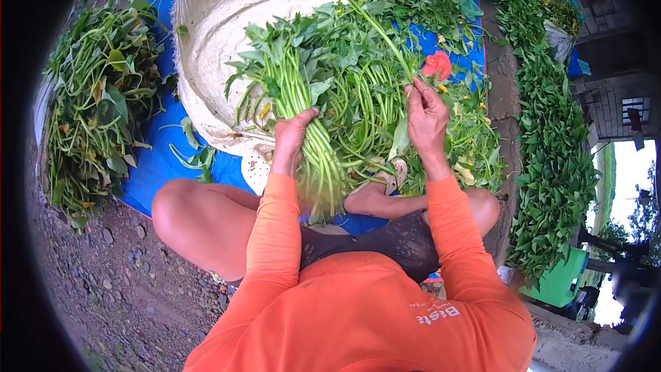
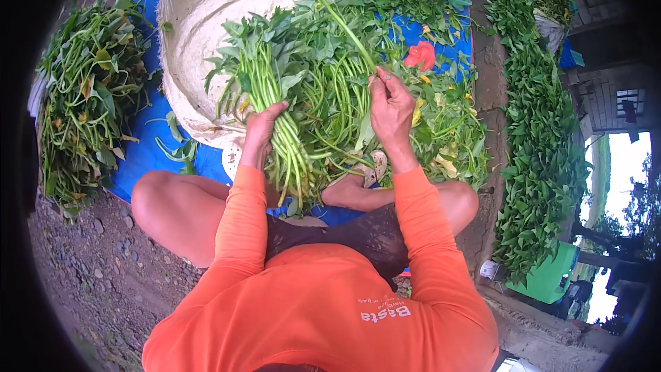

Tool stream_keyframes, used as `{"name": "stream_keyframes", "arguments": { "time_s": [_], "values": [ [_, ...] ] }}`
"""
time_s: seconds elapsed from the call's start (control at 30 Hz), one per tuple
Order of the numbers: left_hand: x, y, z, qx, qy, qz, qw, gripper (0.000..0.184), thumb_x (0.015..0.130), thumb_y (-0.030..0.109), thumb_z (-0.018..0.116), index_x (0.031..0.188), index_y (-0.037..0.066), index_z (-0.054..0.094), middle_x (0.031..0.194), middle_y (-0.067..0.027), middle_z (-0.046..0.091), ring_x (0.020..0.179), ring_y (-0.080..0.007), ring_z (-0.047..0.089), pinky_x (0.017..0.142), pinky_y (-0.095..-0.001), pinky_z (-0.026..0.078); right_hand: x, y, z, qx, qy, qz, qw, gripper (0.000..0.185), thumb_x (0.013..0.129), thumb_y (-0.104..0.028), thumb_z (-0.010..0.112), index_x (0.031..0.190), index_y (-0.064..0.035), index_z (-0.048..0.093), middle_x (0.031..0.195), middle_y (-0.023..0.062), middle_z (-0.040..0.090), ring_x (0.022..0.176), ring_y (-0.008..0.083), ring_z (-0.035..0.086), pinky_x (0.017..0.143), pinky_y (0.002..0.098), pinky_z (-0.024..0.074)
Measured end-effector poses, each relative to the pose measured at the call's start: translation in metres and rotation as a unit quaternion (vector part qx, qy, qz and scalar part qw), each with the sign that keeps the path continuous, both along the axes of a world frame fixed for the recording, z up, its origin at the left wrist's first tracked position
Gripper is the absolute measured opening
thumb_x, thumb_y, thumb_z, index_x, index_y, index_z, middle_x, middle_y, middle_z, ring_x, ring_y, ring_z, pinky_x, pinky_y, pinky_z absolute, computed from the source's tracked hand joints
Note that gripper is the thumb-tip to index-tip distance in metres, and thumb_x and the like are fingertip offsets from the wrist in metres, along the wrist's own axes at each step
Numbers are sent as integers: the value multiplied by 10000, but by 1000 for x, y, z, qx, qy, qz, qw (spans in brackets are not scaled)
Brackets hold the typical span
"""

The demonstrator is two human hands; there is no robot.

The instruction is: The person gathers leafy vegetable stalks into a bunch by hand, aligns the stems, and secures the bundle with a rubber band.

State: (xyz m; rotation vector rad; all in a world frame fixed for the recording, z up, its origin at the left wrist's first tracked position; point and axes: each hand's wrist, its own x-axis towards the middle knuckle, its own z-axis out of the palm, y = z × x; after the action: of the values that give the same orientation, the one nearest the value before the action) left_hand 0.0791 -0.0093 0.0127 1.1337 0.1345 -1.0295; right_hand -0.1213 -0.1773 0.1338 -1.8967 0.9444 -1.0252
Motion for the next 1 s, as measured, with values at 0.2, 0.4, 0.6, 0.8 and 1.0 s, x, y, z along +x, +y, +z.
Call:
{"name": "stream_keyframes", "arguments": {
  "time_s": [0.2, 0.4, 0.6, 0.8, 1.0],
  "values": [
    [-45, -7, -34, -48, 63, -31, 996, 301, 905, 141, 867, 1099, -63, 760, 942, -114, 788, 734, -202, 752, 668, -342, 636, 3, 90, -64, 112, 277, 84, 951, 321, 986, -223, 634, 1121, 14, 802, 887, 270, 769, 819, 396, 762, 817, 473, 594],
    [-57, 8, -77, -79, 101, -56, 990, 566, 878, 174, 918, 1306, -73, 642, 1104, -153, 775, 878, -223, 769, 768, -368, 657, -13, 100, -120, 173, 347, 99, 916, 251, 915, -228, 634, 915, -6, 752, 723, 179, 671, 679, 293, 660, 749, 422, 551],
    [-72, -4, -83, 23, -119, -11, 993, 701, 793, 267, 982, 1290, -79, 629, 1107, -145, 765, 961, -237, 745, 916, -376, 611, -18, 93, -120, 134, 331, 195, 913, 242, 953, -213, 611, 922, 9, 701, 796, 201, 681, 733, 326, 660, 782, 435, 546],
    [-68, -12, -110, 45, -98, -100, 989, 704, 760, 144, 922, 1322, -90, 570, 1166, -181, 760, 979, -277, 755, 897, -386, 613, -32, 95, -135, 230, 283, 162, 917, 209, 985, -159, 639, 898, 16, 711, 741, 63, 659, 691, 181, 600, 684, 369, 502],
    [-68, -9, -63, -14, -33, -26, 999, 516, 811, 71, 873, 1246, -55, 626, 1079, -146, 767, 887, -228, 756, 811, -368, 620, -21, 77, -124, 416, 243, 72, 873, 161, 936, -160, 693, 888, -30, 774, 802, 42, 724, 727, 127, 627, 706, 323, 507]
  ]
}}
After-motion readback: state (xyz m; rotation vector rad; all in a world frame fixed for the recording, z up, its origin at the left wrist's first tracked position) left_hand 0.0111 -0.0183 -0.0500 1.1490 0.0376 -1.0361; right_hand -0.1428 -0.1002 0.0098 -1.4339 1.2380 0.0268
